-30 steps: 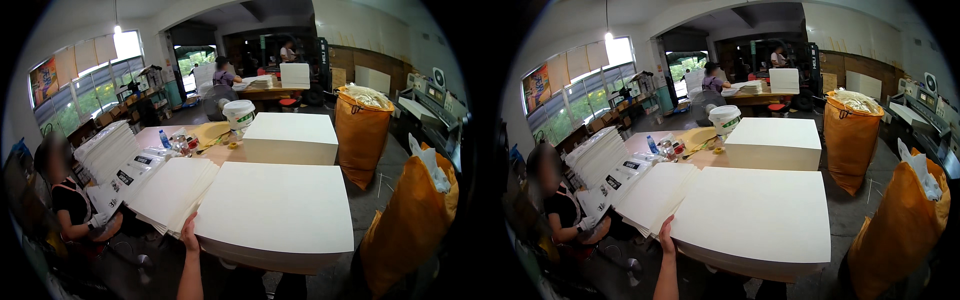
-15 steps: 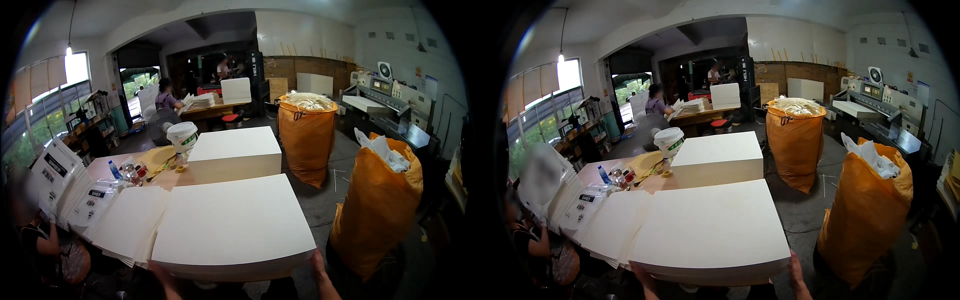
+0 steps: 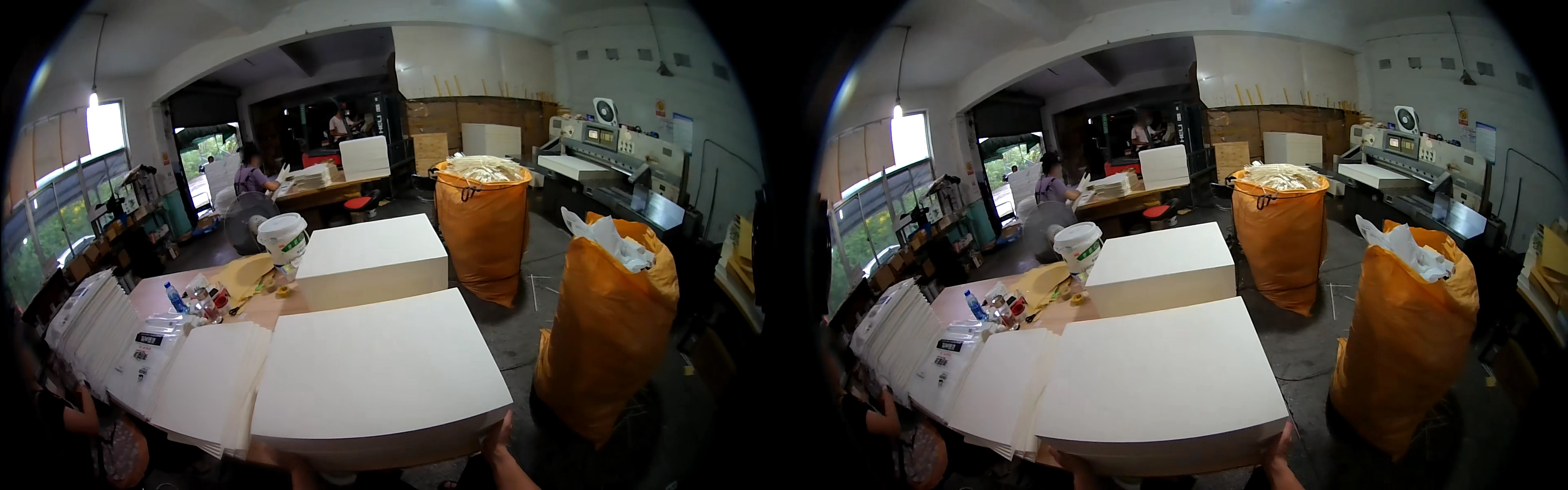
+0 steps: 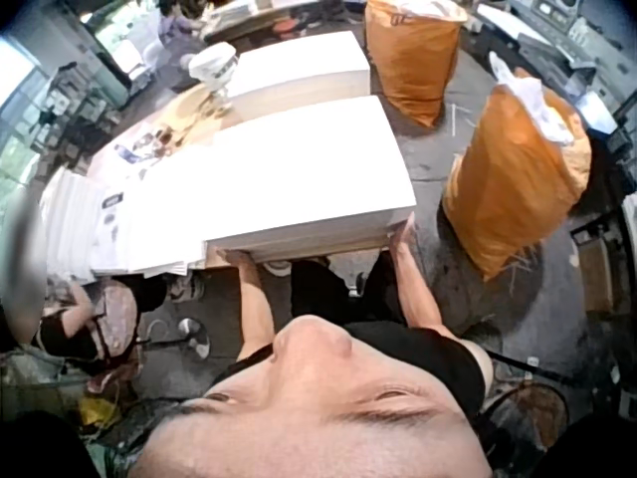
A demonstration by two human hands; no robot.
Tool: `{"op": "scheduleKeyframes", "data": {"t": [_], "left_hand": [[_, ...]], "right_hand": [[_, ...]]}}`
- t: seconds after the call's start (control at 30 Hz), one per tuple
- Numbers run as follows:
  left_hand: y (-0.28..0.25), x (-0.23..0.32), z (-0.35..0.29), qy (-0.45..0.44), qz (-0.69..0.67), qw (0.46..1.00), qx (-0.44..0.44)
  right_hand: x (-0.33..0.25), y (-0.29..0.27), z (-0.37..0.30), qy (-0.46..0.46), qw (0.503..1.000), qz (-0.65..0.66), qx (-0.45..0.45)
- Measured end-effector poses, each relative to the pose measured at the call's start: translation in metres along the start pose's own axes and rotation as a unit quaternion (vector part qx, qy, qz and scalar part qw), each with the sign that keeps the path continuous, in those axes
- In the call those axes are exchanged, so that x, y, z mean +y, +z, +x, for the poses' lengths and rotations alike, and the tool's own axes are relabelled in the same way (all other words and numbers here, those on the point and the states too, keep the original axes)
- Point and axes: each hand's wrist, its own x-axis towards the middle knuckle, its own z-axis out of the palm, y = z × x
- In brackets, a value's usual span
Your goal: The person is sorting and stacking white sheets of paper into piles on a table.
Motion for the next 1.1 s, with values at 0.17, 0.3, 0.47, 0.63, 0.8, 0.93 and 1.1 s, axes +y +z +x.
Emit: {"op": "scheduleKeyframes", "data": {"t": [0.17,0.3,0.47,0.63,0.8,0.93,1.1], "left_hand": [[-0.031,0.0,0.015,-0.013,-0.02,1.0,0.007],[-0.052,0.012,0.041,0.039,0.0,0.993,0.113],[0.06,0.109,0.003,0.039,0.033,0.998,0.044],[0.039,0.092,0.017,0.145,0.187,0.971,-0.012],[0.089,0.143,-0.011,0.234,0.159,0.953,0.113],[0.207,0.176,-0.065,0.272,0.219,0.885,-0.307],[0.305,0.144,-0.112,0.249,0.32,0.682,-0.609]], "right_hand": [[0.009,-0.019,0.021,-0.015,0.999,-0.007,-0.049],[-0.024,-0.038,0.021,-0.117,0.991,-0.038,-0.048],[-0.11,0.035,-0.022,-0.19,0.98,-0.005,-0.065],[-0.087,0.043,-0.009,-0.243,0.962,-0.053,-0.116],[-0.084,0.037,-0.008,-0.257,0.958,-0.062,-0.109],[-0.092,0.045,-0.015,-0.257,0.955,-0.073,-0.13],[-0.093,0.017,-0.003,-0.239,0.95,-0.16,-0.125]]}}
